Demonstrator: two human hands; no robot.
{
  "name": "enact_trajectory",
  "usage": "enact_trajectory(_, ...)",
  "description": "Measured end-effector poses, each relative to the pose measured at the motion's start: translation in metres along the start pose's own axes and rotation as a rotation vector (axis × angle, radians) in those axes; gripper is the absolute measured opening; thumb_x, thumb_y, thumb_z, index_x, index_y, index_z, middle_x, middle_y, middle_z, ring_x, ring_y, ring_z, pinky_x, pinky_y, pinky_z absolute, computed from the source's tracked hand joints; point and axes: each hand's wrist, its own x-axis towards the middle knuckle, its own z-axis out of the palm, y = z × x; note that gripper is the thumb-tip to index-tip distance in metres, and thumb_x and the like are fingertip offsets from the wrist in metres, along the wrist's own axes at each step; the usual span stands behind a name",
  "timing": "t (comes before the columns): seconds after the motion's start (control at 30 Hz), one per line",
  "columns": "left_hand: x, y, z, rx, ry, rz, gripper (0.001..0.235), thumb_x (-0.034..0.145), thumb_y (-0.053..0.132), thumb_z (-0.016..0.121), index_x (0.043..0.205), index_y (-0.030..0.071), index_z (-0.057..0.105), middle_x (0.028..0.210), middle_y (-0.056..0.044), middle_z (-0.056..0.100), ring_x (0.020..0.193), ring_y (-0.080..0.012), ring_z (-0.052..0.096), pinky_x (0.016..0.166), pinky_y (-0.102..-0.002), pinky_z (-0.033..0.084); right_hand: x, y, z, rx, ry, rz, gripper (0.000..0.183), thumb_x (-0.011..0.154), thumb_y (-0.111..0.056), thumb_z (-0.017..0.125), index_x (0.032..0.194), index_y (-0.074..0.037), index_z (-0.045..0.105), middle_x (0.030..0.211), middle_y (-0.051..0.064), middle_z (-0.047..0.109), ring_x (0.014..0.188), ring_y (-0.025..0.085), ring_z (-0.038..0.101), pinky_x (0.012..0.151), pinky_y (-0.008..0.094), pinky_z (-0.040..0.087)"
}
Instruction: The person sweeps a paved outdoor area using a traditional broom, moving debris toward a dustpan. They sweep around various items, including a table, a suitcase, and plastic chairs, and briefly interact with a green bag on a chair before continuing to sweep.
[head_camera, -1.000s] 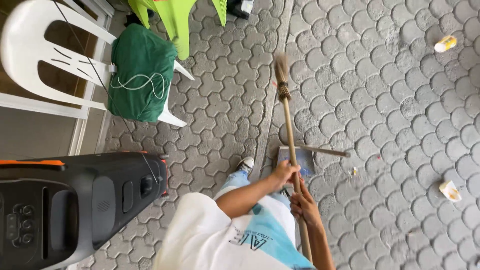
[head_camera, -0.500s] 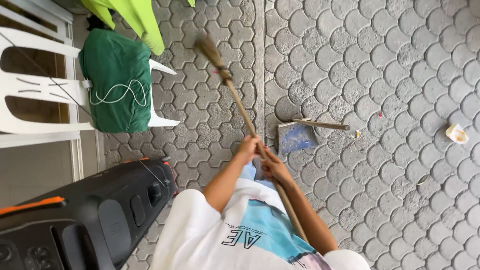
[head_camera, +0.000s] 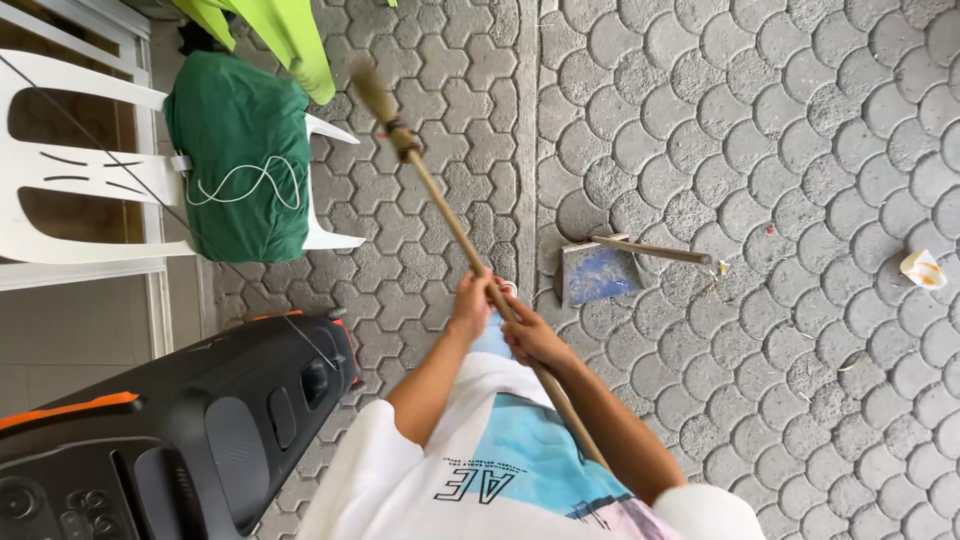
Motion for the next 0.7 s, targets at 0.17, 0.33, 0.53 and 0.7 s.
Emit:
enact_trajectory(0.17,0.055,-0.010,0.000,-0.103,0.029,0.005,0.017,0.094,0.014,0.060,0.110,0.016,0.054,0.076,-0.012,0.062,0.065,-0.0258,0.069,0.058,-0.044,0.064,0.045,0.005,-0.013,-0.099,0.050,-0.027,0.061,0.095,0.001,0.053,0.153,-0.015,0.044,0.060,0.012,0.050,0.034,0.019,0.048,0.023,0.032,0.039)
enact_trajectory(0.33,0.043,-0.059,0.048,0.149,-0.117,-0.121,0.028,0.099,0.027,0.062,0.124,0.018,0.053,0.079,-0.014,0.069,0.062,-0.0278,0.072,0.048,-0.039,0.061,-0.016,0.005,-0.062,-0.030,0.156,-0.016,0.066,0.097,-0.004,0.058,0.156,-0.023,0.037,0.063,0.013,0.050,0.034,0.018,0.046,0.021,0.035,0.040)
enact_trajectory(0.53,-0.001,-0.016,0.055,0.059,-0.030,-0.006,0.044,0.098,0.028,0.067,0.137,0.018,0.050,0.088,-0.015,0.070,0.069,-0.0257,0.073,0.056,-0.038,0.064,-0.036,-0.039,-0.020,0.004,0.061,-0.017,0.073,0.094,0.003,0.058,0.158,-0.024,0.034,0.062,0.011,0.045,0.034,0.019,0.044,0.021,0.037,0.042)
enact_trajectory(0.7,0.058,0.041,0.030,-0.134,0.041,0.041,0.040,0.105,0.024,0.056,0.143,0.019,0.043,0.097,-0.017,0.069,0.079,-0.0315,0.076,0.071,-0.046,0.067,0.074,-0.038,-0.023,-0.154,-0.069,-0.040,0.067,0.097,-0.001,0.059,0.158,-0.018,0.037,0.056,0.012,0.052,0.032,0.019,0.048,0.022,0.032,0.039)
